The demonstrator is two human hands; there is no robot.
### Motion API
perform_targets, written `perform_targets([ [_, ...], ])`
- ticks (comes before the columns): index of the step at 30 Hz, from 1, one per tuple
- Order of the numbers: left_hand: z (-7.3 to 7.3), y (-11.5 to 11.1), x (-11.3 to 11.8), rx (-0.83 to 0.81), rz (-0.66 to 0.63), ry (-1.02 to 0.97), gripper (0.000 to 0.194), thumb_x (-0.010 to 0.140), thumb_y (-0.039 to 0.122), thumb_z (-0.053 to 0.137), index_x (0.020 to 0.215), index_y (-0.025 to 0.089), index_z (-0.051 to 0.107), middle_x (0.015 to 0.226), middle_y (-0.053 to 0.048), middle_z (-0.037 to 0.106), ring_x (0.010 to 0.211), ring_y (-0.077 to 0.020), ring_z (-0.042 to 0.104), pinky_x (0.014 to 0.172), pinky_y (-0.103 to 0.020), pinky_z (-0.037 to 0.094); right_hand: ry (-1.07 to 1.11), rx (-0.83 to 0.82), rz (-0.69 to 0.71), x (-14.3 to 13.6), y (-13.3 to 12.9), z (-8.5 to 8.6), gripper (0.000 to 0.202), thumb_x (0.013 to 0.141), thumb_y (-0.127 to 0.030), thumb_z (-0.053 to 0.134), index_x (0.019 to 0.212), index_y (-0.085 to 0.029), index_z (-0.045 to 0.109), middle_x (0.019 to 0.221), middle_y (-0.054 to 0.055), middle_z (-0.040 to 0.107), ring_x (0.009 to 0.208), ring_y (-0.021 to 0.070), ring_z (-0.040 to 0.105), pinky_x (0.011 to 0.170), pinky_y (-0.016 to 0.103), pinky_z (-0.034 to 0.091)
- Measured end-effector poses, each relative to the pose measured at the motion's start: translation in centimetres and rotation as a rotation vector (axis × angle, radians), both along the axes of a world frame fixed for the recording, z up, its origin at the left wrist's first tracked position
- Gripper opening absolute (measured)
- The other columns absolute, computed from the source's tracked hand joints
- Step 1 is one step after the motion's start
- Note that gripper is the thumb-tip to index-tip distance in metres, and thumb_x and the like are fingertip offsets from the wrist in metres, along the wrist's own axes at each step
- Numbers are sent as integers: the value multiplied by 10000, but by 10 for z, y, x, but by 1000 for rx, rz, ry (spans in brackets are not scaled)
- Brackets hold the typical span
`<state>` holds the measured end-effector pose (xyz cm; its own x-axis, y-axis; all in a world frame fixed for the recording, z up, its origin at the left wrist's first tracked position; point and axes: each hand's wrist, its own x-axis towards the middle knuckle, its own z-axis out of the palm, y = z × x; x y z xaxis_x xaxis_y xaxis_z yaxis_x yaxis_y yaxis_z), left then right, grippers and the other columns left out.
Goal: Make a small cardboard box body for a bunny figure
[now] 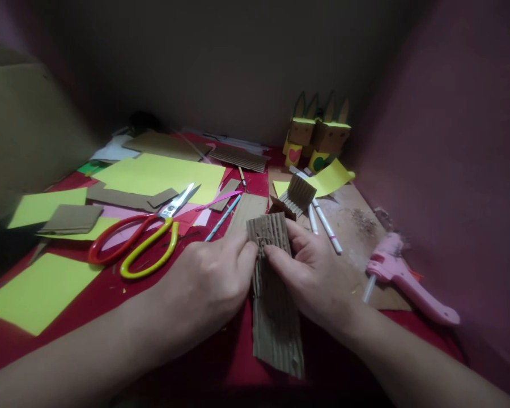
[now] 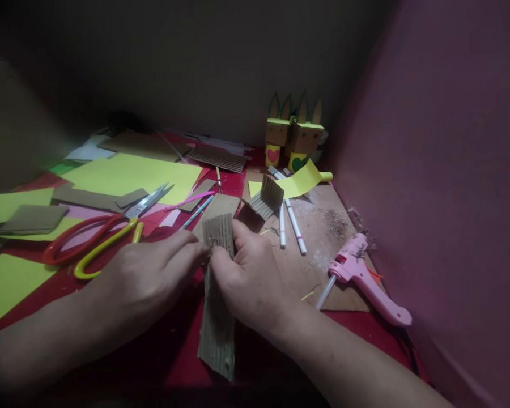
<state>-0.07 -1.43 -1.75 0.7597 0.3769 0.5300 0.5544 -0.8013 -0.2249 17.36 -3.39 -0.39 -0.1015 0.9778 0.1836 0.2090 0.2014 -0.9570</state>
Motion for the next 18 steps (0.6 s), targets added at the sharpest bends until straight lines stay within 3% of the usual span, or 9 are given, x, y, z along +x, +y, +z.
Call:
perform_targets([
  [4, 5, -8, 8, 48, 10, 125, 250, 862, -11, 417, 786, 130, 609, 684, -87, 570, 510, -228, 512, 389, -332, 341, -117, 40, 23, 1, -1, 2, 119, 822, -102, 518, 759, -196, 556, 719, -18, 579, 669, 129, 526, 639, 265, 433],
  [12, 7, -3, 5, -71, -21, -165, 265, 931, 96, 494, 684, 184, 529, 642, 0, 443, 533, -155, 375, 457, -330, 240, 62, -24, 31, 3, 0, 2, 110, 792, -110, 528, 772, -210, 569, 712, -31, 552, 710, 144, 547, 633, 262, 437],
  [18, 9, 4, -4, -273, -32, -258, 137, 925, 139, 510, 803, 153, 572, 733, 2, 503, 568, -111, 433, 499, -260, 333, 211, -133, 56, 5, 1, 2, 74, 788, -140, 572, 773, -211, 587, 723, -37, 582, 666, 130, 557, 610, 264, 456],
])
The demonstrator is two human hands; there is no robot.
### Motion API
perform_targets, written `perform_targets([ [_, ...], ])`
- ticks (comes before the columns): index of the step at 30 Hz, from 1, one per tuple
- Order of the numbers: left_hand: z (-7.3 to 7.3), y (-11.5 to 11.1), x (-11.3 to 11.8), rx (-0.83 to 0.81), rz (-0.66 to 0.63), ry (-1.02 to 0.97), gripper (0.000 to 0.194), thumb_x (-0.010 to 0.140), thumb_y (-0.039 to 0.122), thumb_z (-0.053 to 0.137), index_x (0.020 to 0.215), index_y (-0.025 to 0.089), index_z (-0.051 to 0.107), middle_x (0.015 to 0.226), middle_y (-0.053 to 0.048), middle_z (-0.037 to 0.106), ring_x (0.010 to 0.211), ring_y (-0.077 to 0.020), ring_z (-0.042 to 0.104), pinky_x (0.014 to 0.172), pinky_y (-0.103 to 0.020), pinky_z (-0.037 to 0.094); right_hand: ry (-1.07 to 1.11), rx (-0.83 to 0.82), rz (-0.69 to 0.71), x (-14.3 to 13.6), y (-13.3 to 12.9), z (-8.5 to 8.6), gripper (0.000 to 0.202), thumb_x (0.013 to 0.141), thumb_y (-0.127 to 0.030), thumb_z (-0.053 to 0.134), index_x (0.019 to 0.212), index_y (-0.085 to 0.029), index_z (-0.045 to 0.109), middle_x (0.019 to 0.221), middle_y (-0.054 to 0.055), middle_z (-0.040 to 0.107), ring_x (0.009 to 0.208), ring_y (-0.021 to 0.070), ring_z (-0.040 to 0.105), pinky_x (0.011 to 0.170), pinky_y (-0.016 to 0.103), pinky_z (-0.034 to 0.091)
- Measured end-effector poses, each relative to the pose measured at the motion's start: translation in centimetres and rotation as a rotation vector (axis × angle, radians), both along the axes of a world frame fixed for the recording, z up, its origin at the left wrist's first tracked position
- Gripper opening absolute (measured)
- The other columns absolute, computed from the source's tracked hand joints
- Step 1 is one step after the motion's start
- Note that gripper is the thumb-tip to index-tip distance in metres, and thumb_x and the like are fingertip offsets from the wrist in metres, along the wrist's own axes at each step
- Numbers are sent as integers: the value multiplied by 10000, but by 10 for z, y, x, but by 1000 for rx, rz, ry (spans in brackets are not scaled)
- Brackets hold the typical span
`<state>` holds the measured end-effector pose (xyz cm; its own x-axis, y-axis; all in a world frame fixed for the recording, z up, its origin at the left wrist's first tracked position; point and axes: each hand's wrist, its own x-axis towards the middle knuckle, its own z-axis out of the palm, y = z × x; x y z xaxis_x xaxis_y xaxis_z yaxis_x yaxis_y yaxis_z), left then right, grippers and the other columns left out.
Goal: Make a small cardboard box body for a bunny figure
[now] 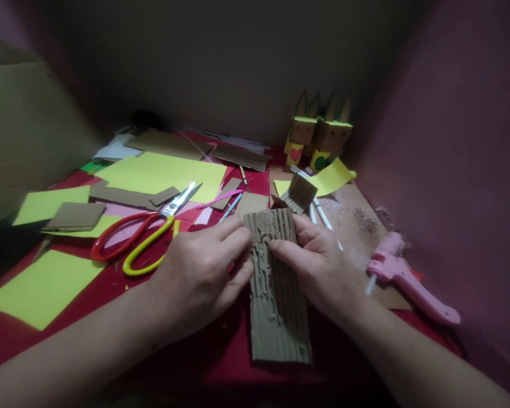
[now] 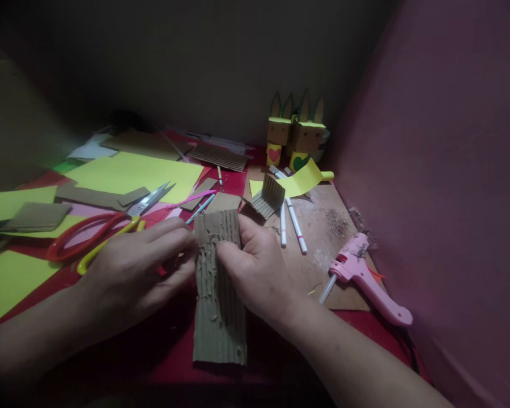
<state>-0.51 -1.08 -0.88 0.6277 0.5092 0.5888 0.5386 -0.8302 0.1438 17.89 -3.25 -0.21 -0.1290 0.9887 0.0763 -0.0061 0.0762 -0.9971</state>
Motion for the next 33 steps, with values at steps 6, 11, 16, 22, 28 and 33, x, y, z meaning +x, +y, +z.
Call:
perform_targets([
  [6, 7, 11, -9, 61, 126, -68, 176, 905, 112, 515, 738, 164, 539, 679, 16, 494, 555, -103, 449, 516, -250, 349, 204, -85, 35, 1, 4, -2, 152, 750, -120, 602, 854, -210, 668, 755, -28, 675, 664, 133, 626, 610, 262, 516],
  [11, 9, 14, -11, 32, 170, -101, 112, 900, 94, 513, 910, 130, 619, 802, -44, 619, 681, -145, 578, 585, -259, 439, 300, -142, 26, 2, 7, -4, 183, 752, -133, 643, 903, -221, 697, 766, -23, 721, 664, 150, 678, 605, 274, 552],
  [16, 12, 7, -4, -365, 115, -218, 163, 948, 253, 533, 952, 159, 667, 798, -35, 728, 650, -152, 667, 580, -253, 522, 360, -173, 28, 1, 9, -6, 227, 713, -123, 633, 902, -231, 696, 787, -21, 744, 670, 168, 706, 635, 310, 587],
  [22, 16, 7, 4, -933, 51, -266, 279, 907, 335, 554, 680, 183, 609, 497, 31, 595, 407, -114, 558, 389, -194, 415, 346, -205, 37, 0, 8, -6, 210, 706, -137, 661, 894, -225, 691, 773, -17, 744, 651, 168, 701, 619, 308, 578],
  [28, 7, 9, 5, -821, 67, -162, 325, 942, 349, 462, 675, 191, 559, 493, 43, 533, 423, -110, 511, 413, -201, 378, 327, -202, 25, -2, 9, -9, 216, 695, -138, 685, 893, -222, 691, 765, -21, 735, 651, 154, 685, 624, 288, 563],
  [33, -5, 10, 4, -326, 115, -10, 268, 927, 224, 411, 684, 194, 521, 550, 29, 538, 466, -115, 498, 460, -222, 360, 279, -177, 19, -2, 9, -12, 182, 724, -170, 706, 896, -224, 687, 752, -25, 731, 628, 150, 681, 634, 305, 575],
])
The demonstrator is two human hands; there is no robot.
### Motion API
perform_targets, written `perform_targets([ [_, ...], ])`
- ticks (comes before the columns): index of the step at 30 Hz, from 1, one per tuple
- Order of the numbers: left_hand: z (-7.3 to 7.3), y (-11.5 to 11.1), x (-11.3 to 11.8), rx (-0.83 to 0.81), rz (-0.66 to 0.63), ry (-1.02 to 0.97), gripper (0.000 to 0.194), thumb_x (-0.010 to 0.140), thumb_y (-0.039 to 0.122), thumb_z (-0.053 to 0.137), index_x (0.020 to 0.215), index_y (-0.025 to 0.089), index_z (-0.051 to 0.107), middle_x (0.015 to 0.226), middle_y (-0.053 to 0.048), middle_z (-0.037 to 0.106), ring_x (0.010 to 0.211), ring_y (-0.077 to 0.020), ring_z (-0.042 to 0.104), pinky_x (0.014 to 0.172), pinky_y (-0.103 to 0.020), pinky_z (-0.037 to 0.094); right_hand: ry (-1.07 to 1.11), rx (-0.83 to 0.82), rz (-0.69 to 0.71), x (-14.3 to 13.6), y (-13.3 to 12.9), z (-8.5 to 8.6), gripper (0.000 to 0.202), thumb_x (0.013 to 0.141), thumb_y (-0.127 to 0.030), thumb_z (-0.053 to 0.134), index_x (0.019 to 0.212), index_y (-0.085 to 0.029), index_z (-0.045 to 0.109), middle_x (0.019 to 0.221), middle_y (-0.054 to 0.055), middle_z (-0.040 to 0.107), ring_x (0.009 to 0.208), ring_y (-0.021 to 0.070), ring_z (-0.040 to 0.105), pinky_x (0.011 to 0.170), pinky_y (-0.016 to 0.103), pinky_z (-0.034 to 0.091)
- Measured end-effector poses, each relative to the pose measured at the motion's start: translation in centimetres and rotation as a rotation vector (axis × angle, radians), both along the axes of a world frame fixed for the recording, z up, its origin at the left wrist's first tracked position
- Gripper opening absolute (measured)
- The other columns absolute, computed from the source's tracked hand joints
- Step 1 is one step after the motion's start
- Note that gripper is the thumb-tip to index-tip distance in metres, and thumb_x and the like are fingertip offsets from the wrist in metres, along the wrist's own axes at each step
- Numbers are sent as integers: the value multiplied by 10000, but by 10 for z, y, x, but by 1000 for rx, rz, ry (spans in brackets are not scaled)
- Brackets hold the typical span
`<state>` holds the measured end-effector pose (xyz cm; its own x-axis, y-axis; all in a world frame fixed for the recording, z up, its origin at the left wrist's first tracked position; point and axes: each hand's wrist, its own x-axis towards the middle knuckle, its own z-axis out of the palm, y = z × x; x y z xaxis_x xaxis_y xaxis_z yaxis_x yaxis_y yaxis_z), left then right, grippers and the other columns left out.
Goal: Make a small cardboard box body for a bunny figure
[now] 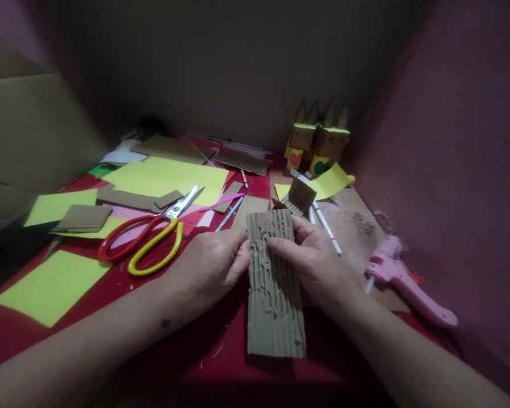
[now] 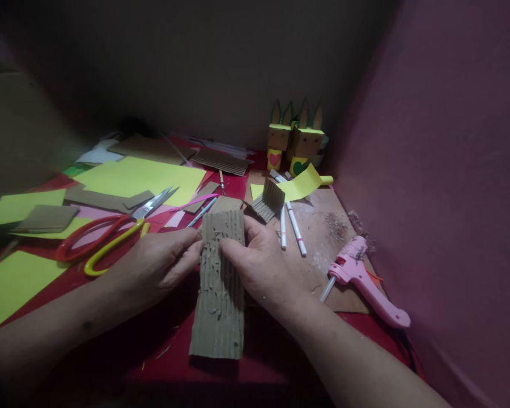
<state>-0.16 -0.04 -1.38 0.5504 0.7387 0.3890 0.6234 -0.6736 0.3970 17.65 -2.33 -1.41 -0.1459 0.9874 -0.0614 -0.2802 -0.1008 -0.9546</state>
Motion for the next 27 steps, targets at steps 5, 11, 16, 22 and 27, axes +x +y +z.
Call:
perform_targets([
  [5, 1, 3, -6, 375, 112, 27, 247, 951, 167, 431, 744, 162, 566, 591, 9, 531, 461, -130, 473, 466, -273, 340, 52, -31, 23, -1, 2, -3, 228, 712, -152, 699, 932, -213, 706, 787, -6, 749, 647, 162, 699, 644, 321, 587],
  [11, 4, -5, 1, 280, -30, -143, 99, 962, 164, 535, 920, 132, 618, 841, -63, 639, 745, -172, 629, 638, -279, 499, -113, -3, 57, 2, -2, -3, 190, 743, -182, 713, 930, -214, 720, 799, 1, 740, 676, 163, 685, 632, 304, 573],
  [16, 6, 4, -5, 356, 134, -67, 168, 967, 215, 477, 852, 157, 584, 770, -55, 602, 644, -186, 570, 548, -311, 455, -165, -7, 109, 7, -3, -5, 186, 797, -221, 705, 980, -236, 732, 779, -3, 734, 656, 176, 690, 602, 311, 574],
  [22, 19, 10, -10, -487, 201, -486, 247, 925, 407, 586, 829, 180, 609, 624, 10, 582, 499, -118, 512, 432, -226, 388, 68, -86, 79, 1, 3, -7, 206, 721, -213, 775, 918, -202, 717, 757, 1, 749, 616, 156, 687, 623, 303, 572],
  [27, 17, 4, 2, -1012, 30, -719, 182, 829, 319, 726, 853, 154, 655, 579, 30, 583, 443, -50, 463, 409, -135, 352, 172, -142, 80, -1, 5, -6, 271, 715, -313, 819, 910, -165, 704, 732, 9, 733, 617, 132, 679, 628, 261, 571],
])
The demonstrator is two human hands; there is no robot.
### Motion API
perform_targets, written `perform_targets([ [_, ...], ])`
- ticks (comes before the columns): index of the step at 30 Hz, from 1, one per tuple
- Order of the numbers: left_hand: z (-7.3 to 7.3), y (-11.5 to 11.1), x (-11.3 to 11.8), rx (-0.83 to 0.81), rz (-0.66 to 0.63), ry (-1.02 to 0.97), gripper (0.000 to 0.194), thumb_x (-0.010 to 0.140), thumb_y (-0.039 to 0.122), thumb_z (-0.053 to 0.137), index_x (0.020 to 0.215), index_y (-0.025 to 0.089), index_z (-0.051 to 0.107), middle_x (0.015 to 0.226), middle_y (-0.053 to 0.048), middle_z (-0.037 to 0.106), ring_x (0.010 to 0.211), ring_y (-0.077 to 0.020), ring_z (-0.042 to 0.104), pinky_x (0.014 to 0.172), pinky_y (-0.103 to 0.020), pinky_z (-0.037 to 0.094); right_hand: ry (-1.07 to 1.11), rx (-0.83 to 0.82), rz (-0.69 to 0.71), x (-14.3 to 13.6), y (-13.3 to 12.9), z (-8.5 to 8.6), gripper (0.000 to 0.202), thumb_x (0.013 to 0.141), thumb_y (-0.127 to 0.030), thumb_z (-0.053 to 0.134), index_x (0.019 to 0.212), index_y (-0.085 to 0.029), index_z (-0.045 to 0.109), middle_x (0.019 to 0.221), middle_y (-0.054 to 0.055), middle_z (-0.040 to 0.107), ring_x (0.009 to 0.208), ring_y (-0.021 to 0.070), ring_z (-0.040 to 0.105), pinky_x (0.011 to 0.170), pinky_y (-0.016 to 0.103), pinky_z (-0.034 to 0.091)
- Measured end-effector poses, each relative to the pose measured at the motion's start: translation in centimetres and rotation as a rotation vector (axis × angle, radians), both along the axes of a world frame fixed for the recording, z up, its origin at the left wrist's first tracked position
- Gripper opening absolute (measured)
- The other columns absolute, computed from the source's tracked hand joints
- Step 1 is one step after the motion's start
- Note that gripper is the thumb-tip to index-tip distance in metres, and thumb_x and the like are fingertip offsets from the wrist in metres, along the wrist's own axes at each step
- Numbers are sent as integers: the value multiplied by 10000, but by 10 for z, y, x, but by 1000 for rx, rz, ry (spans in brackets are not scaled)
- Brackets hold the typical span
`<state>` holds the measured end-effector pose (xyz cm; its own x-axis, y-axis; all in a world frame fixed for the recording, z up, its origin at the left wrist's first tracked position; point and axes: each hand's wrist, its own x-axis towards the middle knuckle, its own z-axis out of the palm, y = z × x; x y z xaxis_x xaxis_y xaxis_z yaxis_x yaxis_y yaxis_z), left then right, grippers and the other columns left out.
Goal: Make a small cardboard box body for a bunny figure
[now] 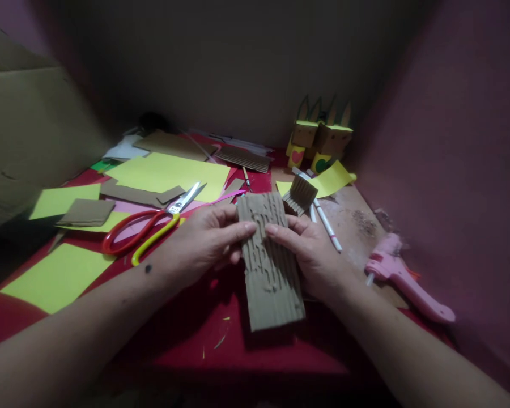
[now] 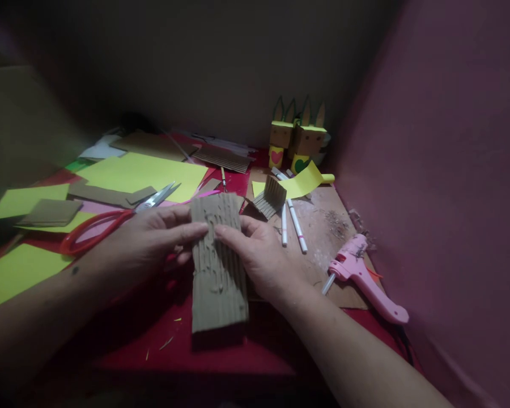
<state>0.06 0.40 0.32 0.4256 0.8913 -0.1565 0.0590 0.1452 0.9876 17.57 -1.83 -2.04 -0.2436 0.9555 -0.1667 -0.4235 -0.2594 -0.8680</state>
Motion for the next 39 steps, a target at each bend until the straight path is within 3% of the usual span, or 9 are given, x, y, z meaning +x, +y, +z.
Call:
perform_targets([
  [5, -1, 11, -6, 119, 234, -100, 191, 840, 291, 726, 970, 157, 684, 723, -19, 685, 459, -55, 500, 414, -151, 401, -42, -84, 223, 3, 0, -2, 220, 664, -231, 772, 844, -150, 675, 633, 4, 687, 467, 122, 612, 374, 196, 493],
  [8, 0, 14, -9, 154, 291, -62, 215, 832, 303, 733, 973, 164, 649, 718, -8, 669, 453, -74, 506, 395, -180, 386, -18, -63, 257, 2, 1, -5, 212, 674, -208, 729, 861, -150, 648, 638, 20, 697, 487, 145, 649, 360, 193, 512],
  [12, 4, 7, -9, 534, 450, 55, 169, 817, 218, 738, 940, 208, 624, 713, 51, 587, 560, -89, 527, 495, -205, 427, 31, -2, 224, 1, 3, -6, 196, 722, -209, 714, 887, -130, 642, 651, 39, 707, 501, 147, 674, 398, 190, 551],
  [15, 3, 1, -9, 817, 286, 218, 36, 843, 164, 696, 850, 198, 686, 813, 15, 634, 755, -125, 603, 673, -235, 485, 90, 19, 218, 1, 3, -4, 190, 745, -195, 719, 912, -130, 656, 689, 30, 712, 525, 138, 682, 461, 216, 605],
  [18, -3, 2, -10, 978, 95, 350, 41, 859, 152, 685, 886, 169, 711, 851, -13, 640, 768, -138, 608, 686, -252, 491, 150, 9, 209, 1, 2, -3, 212, 765, -159, 721, 970, -134, 676, 753, 28, 726, 620, 141, 712, 551, 241, 649],
  [23, -10, 5, -11, 1157, 50, 449, 68, 904, 120, 640, 939, 117, 698, 908, -52, 617, 783, -139, 603, 674, -246, 500, 178, -40, 203, 2, 0, -2, 272, 764, -142, 736, 1030, -124, 680, 811, 31, 735, 672, 148, 725, 638, 301, 680],
  [27, -8, 4, -12, 1162, 3, 417, 44, 901, 114, 655, 903, 139, 691, 882, -24, 589, 752, -123, 598, 647, -227, 499, 191, -78, 230, 4, 2, 0, 213, 762, -184, 744, 952, -114, 679, 743, 35, 710, 657, 168, 718, 604, 322, 679],
  [34, -10, 2, -13, 899, -55, 316, 79, 887, 127, 665, 826, 177, 665, 873, 17, 535, 634, -68, 580, 547, -172, 491, 185, -92, 287, 3, 2, -3, 229, 806, -317, 737, 917, -128, 673, 708, 37, 696, 620, 166, 704, 578, 325, 669],
  [39, -7, 1, -11, 1027, -21, 476, 165, 910, 131, 598, 755, 161, 645, 801, -14, 568, 756, -139, 575, 644, -237, 493, 145, -76, 263, 2, 3, -5, 210, 837, -319, 707, 899, -124, 663, 702, 46, 690, 669, 180, 718, 610, 337, 675],
])
